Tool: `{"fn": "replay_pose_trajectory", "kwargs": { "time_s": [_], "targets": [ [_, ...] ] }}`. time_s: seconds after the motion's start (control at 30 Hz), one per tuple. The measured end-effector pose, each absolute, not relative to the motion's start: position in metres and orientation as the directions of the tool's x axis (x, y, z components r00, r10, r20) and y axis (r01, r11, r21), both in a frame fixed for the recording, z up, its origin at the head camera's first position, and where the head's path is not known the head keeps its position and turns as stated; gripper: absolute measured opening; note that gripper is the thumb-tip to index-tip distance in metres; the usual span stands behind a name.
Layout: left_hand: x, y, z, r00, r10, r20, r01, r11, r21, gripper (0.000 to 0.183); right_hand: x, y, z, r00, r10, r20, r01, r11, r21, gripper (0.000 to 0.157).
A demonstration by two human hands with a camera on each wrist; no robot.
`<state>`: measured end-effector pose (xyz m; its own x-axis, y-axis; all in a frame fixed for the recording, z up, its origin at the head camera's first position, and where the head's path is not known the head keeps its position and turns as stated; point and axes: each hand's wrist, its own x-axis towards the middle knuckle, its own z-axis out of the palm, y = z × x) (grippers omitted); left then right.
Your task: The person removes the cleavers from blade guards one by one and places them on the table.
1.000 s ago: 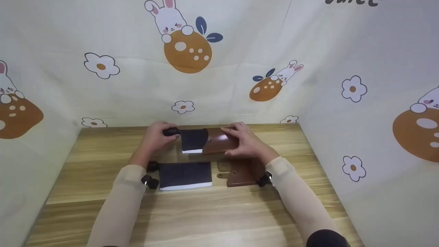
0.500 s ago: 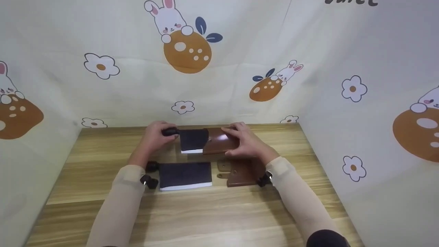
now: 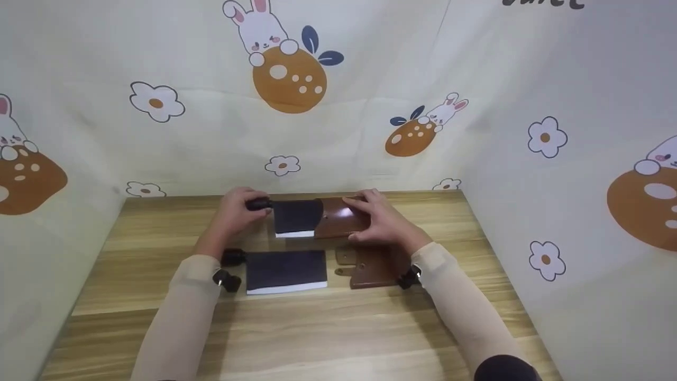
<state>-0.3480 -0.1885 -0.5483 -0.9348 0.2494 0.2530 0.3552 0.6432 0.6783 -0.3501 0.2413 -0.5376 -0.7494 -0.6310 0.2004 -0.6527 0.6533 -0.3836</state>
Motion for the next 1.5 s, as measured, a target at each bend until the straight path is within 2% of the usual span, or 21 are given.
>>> {"fn": "replay_pose_trajectory", "kwargs": {
  "time_s": [0.73, 1.5],
  "targets": [
    [-0.348, -0.194, -0.549, -0.945, 0.246, 0.214, 0.324, 0.646, 0.691, 0.043, -0.348, 0.246, -0.535, -0.767, -0.618, 0.176, -0.630, 0.671, -0.391, 0.101],
    [-0.349, -0.197, -0.549, -0.943, 0.239, 0.232, 0.333, 0.651, 0.682, 0.043, -0.350, 0.256, -0.534, -0.748, -0.633, 0.198, -0.653, 0.651, -0.388, 0.100]
  ]
}}
